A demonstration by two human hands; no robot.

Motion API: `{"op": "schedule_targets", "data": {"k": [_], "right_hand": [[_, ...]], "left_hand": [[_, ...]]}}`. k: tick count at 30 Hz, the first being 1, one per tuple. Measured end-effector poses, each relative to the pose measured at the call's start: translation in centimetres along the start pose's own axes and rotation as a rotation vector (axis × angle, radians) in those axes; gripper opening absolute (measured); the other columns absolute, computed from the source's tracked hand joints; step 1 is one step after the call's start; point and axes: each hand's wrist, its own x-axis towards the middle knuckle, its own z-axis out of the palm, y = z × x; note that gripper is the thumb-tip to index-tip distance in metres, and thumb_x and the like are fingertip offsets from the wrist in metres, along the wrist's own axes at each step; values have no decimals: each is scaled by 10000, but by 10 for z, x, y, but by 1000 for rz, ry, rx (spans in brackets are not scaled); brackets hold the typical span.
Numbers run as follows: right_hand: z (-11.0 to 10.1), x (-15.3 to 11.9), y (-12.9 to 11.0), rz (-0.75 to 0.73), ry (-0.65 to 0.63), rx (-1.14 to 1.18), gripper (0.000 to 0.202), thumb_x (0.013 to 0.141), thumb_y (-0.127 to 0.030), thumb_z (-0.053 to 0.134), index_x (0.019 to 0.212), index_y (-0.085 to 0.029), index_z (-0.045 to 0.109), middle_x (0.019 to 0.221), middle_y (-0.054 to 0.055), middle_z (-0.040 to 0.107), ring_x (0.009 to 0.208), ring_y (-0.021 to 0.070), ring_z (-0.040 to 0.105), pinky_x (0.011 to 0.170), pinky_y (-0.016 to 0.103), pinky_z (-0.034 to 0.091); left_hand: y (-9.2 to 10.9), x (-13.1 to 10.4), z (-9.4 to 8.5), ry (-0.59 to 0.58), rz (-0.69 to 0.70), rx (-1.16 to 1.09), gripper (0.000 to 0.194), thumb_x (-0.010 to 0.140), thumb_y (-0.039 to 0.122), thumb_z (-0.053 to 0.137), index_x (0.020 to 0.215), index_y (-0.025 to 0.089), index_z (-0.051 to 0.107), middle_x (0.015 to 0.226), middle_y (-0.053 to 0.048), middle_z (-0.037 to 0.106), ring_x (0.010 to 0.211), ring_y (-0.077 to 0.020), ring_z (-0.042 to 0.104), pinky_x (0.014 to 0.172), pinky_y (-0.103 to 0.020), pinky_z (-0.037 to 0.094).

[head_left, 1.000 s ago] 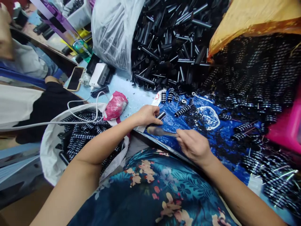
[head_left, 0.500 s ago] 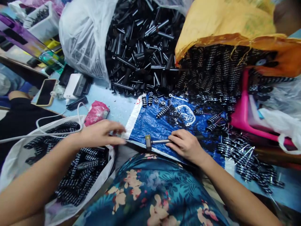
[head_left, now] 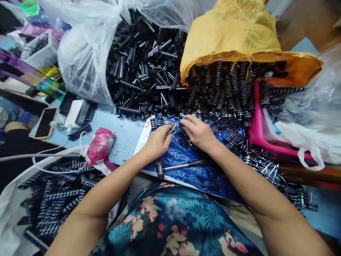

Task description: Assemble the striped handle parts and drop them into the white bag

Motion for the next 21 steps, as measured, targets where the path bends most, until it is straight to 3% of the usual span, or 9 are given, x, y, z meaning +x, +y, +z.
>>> {"op": "schedule_targets", "data": {"k": [3, 6, 9, 11, 13, 15, 17, 21], "right_hand": [[11, 19, 8, 1, -194, -89, 146, 998, -84, 513, 992, -158, 639, 1048, 141, 628, 967, 292, 611, 871, 383, 523], [11, 17, 0, 97, -103, 134, 93, 1002, -177, 552, 940, -176, 620, 948, 111, 636, 901, 285, 617, 847, 392, 520], [6, 2, -27, 379, 41, 764, 212, 1009, -431, 625, 994, -221, 601, 933, 61, 663, 849, 257, 652, 774, 368, 566], [4, -9, -50, 610, 63, 1187, 338, 949, -556, 698, 1004, -244, 579, 965, 49, 683, 872, 259, 673, 748, 370, 594], [6, -17, -67, 761, 77, 1439, 426, 879, -593, 769, 1065, -261, 578, 1050, 56, 690, 922, 270, 678, 767, 397, 610], [8, -25, -75, 817, 116, 1508, 482, 850, -596, 799, 1137, -273, 585, 1111, 60, 684, 963, 271, 676, 809, 418, 615], [8, -31, -77, 790, 186, 1413, 477, 850, -577, 817, 1150, -271, 606, 1126, 55, 680, 987, 261, 672, 861, 412, 609], [0, -40, -78, 558, 292, 1028, 316, 912, -434, 812, 1129, -255, 668, 1127, 49, 669, 982, 236, 668, 904, 366, 589]], "left_hand": [[-3, -23, -15, 38, -293, -699, 320, 906, 386, 593, 1146, 193, 507, 871, -37, 632, 671, -144, 591, 597, -265, 464], [0, -38, -13, 53, -462, -1089, 424, 819, 468, 707, 1043, 194, 474, 862, -30, 655, 568, -105, 560, 467, -199, 382], [8, -40, 0, 44, -442, -1118, 418, 805, 479, 734, 971, 181, 493, 756, -1, 641, 451, -59, 458, 394, -169, 252], [16, -38, 9, -27, -397, -1103, 395, 831, 476, 714, 994, 166, 533, 747, -3, 646, 446, -51, 456, 404, -170, 260], [23, -37, 15, -97, -344, -1084, 379, 843, 467, 705, 995, 147, 569, 759, -13, 652, 466, -51, 479, 426, -175, 288], [28, -36, 18, -122, -305, -1067, 365, 844, 457, 703, 973, 136, 588, 760, -16, 651, 478, -50, 488, 442, -182, 303], [29, -38, 18, -127, -305, -1059, 355, 851, 455, 695, 971, 136, 595, 759, -14, 650, 477, -49, 483, 442, -186, 296], [27, -44, 15, -159, -338, -1055, 346, 852, 450, 699, 966, 142, 590, 742, -8, 648, 466, -46, 473, 438, -186, 286]]}}
